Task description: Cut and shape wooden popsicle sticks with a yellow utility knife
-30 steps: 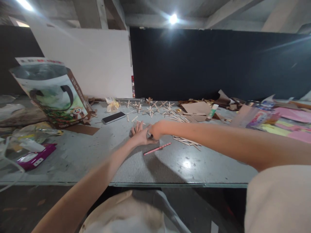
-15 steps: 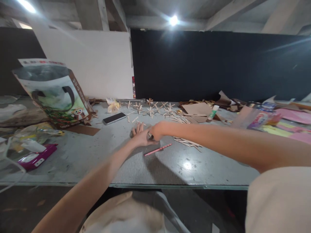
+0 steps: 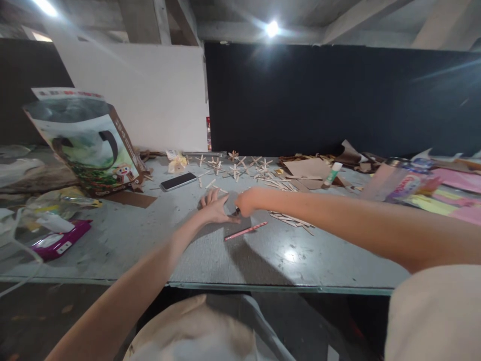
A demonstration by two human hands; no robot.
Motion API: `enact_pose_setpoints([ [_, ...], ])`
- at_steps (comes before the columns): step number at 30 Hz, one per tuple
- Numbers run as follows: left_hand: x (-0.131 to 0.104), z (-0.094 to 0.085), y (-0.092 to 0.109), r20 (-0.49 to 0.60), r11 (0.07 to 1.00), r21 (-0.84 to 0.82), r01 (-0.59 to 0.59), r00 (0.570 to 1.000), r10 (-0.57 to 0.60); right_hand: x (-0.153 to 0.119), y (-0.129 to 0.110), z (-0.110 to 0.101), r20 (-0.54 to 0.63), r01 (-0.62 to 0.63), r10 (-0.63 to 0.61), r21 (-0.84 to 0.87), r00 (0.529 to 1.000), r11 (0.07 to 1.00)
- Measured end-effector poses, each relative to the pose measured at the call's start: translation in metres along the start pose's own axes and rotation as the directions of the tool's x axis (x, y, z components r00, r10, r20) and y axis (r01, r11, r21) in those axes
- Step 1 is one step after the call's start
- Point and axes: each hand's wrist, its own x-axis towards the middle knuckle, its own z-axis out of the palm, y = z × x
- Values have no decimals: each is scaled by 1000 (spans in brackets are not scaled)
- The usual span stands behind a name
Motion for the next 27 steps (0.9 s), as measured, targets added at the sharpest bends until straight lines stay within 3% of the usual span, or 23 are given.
enact_pose_setpoints([
  [4, -3, 12, 17, -76, 999, -34, -32, 997, 29, -7, -8, -7, 42, -63, 65, -65, 997, 996],
  [9, -5, 18, 21, -153, 999, -36, -19, 988, 13, -13, -12, -10, 39, -86, 89, -82, 995, 993],
  [17, 6, 9, 6, -45, 997, -57, 44, 998, -46, -12, -9, -5, 23, -75, 76, -61, 997, 995],
  [21, 8, 2, -6, -60, 997, -20, 81, 995, -82, -10, -5, -1, 1, -76, 76, -41, 997, 996],
  [27, 1, 13, 11, -77, 1000, 12, -21, 997, 22, -1, 1, 8, -90, -46, 48, 24, 995, 999],
])
